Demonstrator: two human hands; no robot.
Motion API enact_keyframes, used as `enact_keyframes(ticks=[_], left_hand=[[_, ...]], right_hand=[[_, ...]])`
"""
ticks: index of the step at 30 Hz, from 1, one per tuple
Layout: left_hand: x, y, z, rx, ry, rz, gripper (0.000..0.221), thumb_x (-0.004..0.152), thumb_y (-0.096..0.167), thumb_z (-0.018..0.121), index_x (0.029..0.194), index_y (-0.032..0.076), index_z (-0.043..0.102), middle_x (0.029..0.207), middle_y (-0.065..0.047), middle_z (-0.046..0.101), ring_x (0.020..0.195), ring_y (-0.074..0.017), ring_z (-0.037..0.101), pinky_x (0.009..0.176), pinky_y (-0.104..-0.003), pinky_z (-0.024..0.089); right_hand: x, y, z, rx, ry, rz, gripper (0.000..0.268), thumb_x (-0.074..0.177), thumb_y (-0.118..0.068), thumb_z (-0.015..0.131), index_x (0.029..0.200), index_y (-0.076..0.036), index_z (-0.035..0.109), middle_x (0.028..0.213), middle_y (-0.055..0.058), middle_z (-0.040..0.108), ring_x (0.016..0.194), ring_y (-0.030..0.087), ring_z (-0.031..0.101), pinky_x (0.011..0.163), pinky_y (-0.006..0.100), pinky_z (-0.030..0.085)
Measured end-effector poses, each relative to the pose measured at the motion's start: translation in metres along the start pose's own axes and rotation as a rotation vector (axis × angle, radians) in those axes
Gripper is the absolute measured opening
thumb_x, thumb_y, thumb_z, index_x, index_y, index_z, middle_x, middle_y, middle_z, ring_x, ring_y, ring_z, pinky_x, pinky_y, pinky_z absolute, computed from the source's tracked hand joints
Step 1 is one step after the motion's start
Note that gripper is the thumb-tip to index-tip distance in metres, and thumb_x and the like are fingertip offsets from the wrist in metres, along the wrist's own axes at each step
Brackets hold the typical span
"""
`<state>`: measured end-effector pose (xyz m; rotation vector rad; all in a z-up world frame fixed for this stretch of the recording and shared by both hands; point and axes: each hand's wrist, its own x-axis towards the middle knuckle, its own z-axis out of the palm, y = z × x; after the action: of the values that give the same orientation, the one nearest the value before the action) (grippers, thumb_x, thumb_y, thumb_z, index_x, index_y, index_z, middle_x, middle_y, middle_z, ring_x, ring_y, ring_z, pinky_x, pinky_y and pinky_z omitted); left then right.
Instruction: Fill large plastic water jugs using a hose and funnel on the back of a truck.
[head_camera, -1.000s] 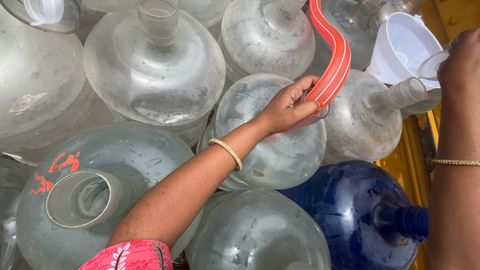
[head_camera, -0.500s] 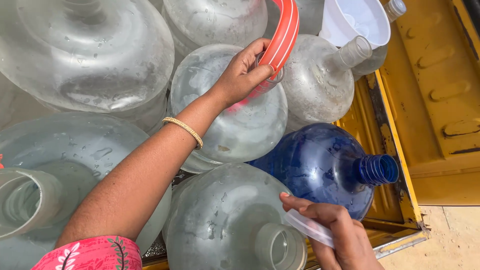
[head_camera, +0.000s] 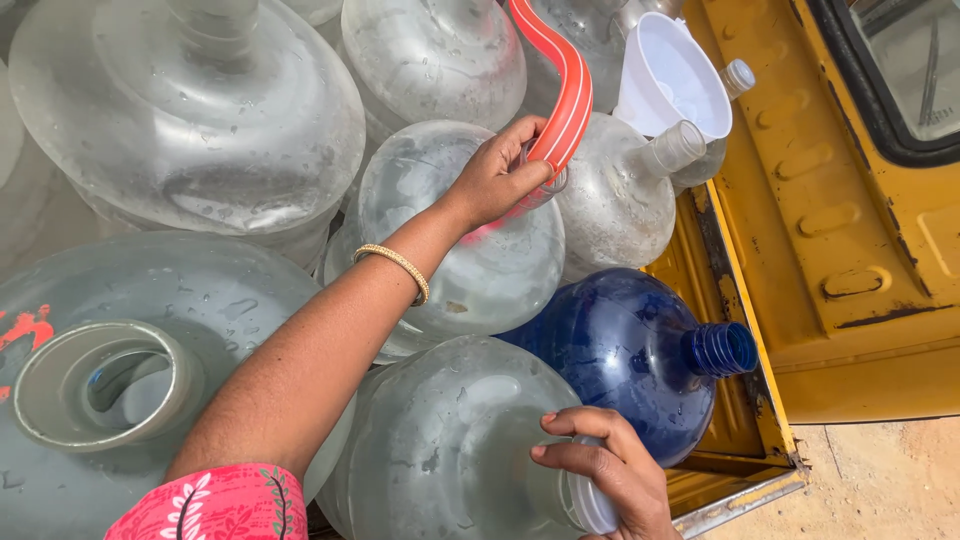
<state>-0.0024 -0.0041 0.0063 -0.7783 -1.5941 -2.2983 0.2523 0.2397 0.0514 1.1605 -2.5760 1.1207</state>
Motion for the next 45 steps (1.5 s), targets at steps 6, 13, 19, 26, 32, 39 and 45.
enact_keyframes(ticks=[6, 13, 19, 26, 32, 39, 45], left_hand=[[0.002, -0.001, 0.000, 0.057, 0.016, 0.005, 0.033, 0.090, 0.013, 0.058, 0.122, 0.006, 0.060, 0.099, 0.002, 0.068, 0.088, -0.0065, 0.064, 0.083, -0.027, 0.053], [0.003, -0.003, -0.003, 0.053, 0.013, 0.027, 0.035, 0.089, 0.016, 0.059, 0.123, 0.007, 0.060, 0.101, 0.002, 0.068, 0.091, -0.0059, 0.064, 0.083, -0.028, 0.054], [-0.001, 0.005, -0.001, 0.127, 0.037, -0.014, 0.036, 0.089, 0.017, 0.059, 0.123, 0.009, 0.061, 0.099, 0.002, 0.070, 0.089, -0.0066, 0.065, 0.084, -0.027, 0.053], [0.001, 0.002, -0.001, 0.084, 0.011, -0.018, 0.035, 0.091, 0.016, 0.058, 0.125, 0.008, 0.062, 0.100, 0.002, 0.069, 0.091, -0.0065, 0.064, 0.086, -0.027, 0.053], [0.000, 0.000, -0.004, 0.024, -0.005, -0.027, 0.037, 0.091, 0.014, 0.058, 0.128, 0.007, 0.059, 0.102, 0.001, 0.068, 0.092, -0.0063, 0.063, 0.086, -0.026, 0.053], [0.008, -0.016, -0.005, -0.080, -0.053, 0.004, 0.043, 0.092, 0.012, 0.060, 0.135, 0.006, 0.057, 0.107, 0.000, 0.067, 0.096, -0.0064, 0.062, 0.088, -0.026, 0.053], [0.002, 0.005, -0.003, -0.026, -0.015, -0.051, 0.047, 0.090, 0.013, 0.060, 0.136, 0.005, 0.058, 0.105, -0.001, 0.069, 0.094, -0.0074, 0.064, 0.085, -0.027, 0.054]], right_hand=[[0.021, -0.016, -0.002, -0.118, -0.037, -0.038, 0.060, 0.091, -0.061, 0.059, 0.099, -0.005, 0.077, 0.097, 0.008, 0.078, 0.100, 0.024, 0.075, 0.101, 0.046, 0.062], [0.016, -0.019, 0.005, -0.426, -0.120, -0.048, 0.036, 0.085, -0.043, 0.066, 0.094, -0.009, 0.075, 0.095, 0.006, 0.075, 0.097, 0.020, 0.077, 0.088, 0.036, 0.062], [0.013, -0.019, 0.025, -0.506, 0.027, -0.006, 0.032, 0.066, -0.031, 0.093, 0.077, -0.015, 0.067, 0.086, 0.001, 0.071, 0.086, 0.016, 0.073, 0.075, 0.030, 0.058], [0.039, -0.036, 0.009, -0.539, -0.134, 0.033, 0.026, 0.068, -0.019, 0.086, 0.078, -0.012, 0.064, 0.083, 0.005, 0.062, 0.076, 0.023, 0.061, 0.063, 0.036, 0.053], [0.072, -0.039, -0.011, -0.465, -0.731, 0.063, 0.024, 0.077, -0.026, 0.083, 0.088, -0.014, 0.066, 0.091, 0.008, 0.052, 0.086, 0.027, 0.053, 0.071, 0.041, 0.049], [0.134, 0.021, -0.043, 0.234, -0.695, 0.182, 0.035, 0.083, -0.036, 0.077, 0.093, -0.005, 0.063, 0.092, 0.003, 0.063, 0.087, 0.014, 0.060, 0.078, 0.029, 0.050], [0.278, 0.132, -0.053, 0.435, 0.282, 0.434, 0.049, 0.100, -0.058, 0.062, 0.107, -0.010, 0.062, 0.091, 0.004, 0.060, 0.080, 0.010, 0.062, 0.075, 0.030, 0.055]])
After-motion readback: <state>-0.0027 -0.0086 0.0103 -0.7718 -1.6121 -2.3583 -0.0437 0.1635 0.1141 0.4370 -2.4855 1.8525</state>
